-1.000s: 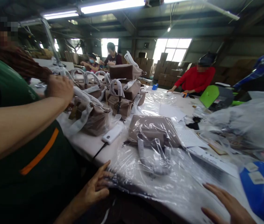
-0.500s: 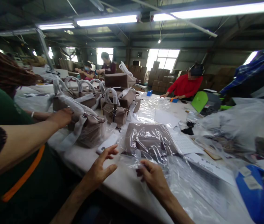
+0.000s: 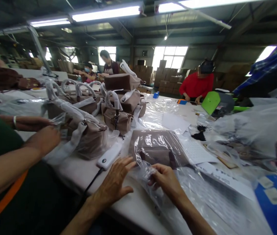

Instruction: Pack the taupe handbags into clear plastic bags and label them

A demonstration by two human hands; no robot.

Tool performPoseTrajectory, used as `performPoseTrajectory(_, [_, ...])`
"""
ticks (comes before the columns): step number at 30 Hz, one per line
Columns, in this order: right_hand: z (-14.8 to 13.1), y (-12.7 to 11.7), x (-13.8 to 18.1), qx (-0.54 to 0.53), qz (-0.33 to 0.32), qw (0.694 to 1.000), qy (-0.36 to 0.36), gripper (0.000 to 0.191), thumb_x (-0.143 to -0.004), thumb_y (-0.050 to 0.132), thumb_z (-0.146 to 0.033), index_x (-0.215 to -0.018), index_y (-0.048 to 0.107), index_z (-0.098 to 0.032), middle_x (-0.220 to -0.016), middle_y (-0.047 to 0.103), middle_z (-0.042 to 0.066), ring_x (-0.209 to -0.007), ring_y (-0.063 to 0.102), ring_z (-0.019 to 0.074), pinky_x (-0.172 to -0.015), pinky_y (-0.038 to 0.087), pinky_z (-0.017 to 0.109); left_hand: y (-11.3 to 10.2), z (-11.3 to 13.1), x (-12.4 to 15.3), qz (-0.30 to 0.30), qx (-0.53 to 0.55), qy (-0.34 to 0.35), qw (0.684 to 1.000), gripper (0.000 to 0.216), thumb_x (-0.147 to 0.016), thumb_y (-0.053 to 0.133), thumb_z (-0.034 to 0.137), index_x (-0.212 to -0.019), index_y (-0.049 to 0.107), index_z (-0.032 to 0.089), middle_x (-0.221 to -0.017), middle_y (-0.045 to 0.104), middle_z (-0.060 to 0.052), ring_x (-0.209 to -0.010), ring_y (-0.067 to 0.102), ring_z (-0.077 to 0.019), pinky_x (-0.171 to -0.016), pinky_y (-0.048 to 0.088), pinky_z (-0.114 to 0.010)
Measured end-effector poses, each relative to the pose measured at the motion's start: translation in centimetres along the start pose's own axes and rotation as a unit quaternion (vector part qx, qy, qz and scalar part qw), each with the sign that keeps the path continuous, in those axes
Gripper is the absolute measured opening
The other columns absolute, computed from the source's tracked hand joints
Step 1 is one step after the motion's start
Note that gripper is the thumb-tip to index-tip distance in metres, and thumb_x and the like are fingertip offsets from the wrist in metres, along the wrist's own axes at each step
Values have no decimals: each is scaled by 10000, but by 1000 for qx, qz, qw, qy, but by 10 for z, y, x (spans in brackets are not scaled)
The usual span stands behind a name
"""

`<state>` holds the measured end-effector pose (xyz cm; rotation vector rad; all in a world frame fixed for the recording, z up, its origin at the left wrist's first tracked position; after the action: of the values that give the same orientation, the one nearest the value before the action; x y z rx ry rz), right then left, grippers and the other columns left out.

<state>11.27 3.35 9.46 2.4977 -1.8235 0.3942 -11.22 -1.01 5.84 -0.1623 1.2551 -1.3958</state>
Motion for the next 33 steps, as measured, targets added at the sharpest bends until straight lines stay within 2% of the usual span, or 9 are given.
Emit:
performPoseTrajectory(2, [1,4,3,0,-18,1000,2,310,-714,591,-464,-754,656,-163,-625,670,20,-525,633,168,-439,476,251,6,-2,10,63,-41,8,997,451,-882,640,160,-1311,529,245,-1364,591,-101,-1294,523,-292,-1092,406,-500])
performPoseTrajectory(5, [-1,7,14,74,-35,996,-36,274,-779,553,-424,-774,674,-178,-664,693,35,-571,652,186,-494,495,273,6,-6,9,121,31,-43,991,121,-975,512,189,-995,625,229,-1082,708,-45,-1074,657,-214,-955,509,-363])
performPoseTrajectory(10, [-14,11,29,212,-2,961,-179,222,-804,554,-281,-944,715,-219,-816,738,36,-739,692,194,-684,517,295,-10,-7,2,82,197,-128,968,286,-1018,438,440,-1017,633,231,-1008,709,-43,-1030,681,-206,-928,533,-330])
performPoseTrajectory(13, [-16,18,25,133,-17,984,-118,226,-825,513,-344,-785,676,-193,-630,668,12,-544,640,167,-545,495,276,-7,-4,6,66,193,-78,976,566,-867,612,633,-1272,568,241,-1231,661,-86,-1172,622,-255,-1012,500,-368])
performPoseTrajectory(15, [-16,22,19,69,-25,995,-70,246,-783,557,-406,-752,650,-181,-627,661,16,-515,632,170,-481,477,265,-2,0,8,61,167,-45,983,534,-856,678,558,-1287,575,260,-1277,648,-79,-1222,591,-255,-1049,467,-368])
performPoseTrajectory(18, [-19,22,14,31,-51,997,-43,272,-744,604,-437,-744,645,-169,-642,669,23,-526,635,171,-484,474,263,-2,7,3,91,178,-44,979,174,-986,546,341,-1062,675,252,-1125,705,-42,-1143,632,-205,-1003,474,-322])
performPoseTrajectory(25, [-5,-9,43,107,-109,988,-14,485,-683,760,-335,-1135,663,-188,-862,728,24,-771,670,190,-643,478,250,-18,15,-39,63,202,-146,966,331,-1001,459,403,-776,598,204,-678,595,26,-653,593,-140,-667,473,-243])
performPoseTrajectory(29, [29,-17,54,126,-36,991,-17,177,-728,668,-308,-856,676,-186,-744,703,18,-695,653,187,-607,463,256,9,25,-84,15,82,-95,992,276,-1020,421,321,-829,585,206,-769,613,6,-724,594,-159,-716,471,-277])
performPoseTrajectory(33, [55,-10,51,-29,22,999,29,313,-748,646,-512,-830,636,-210,-709,704,32,-658,671,215,-587,503,292,42,28,-121,4,-78,-36,996,158,-989,481,222,-897,608,208,-1009,653,-54,-1012,584,-237,-939,435,-403])
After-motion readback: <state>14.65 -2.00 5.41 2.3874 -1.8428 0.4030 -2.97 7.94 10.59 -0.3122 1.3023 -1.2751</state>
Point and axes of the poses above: each hand's wrist, its own x-axis away from the middle knuckle, its own y-axis out of the palm, z = x × y, the point moved 1 cm from there along -x, towards the middle knuckle
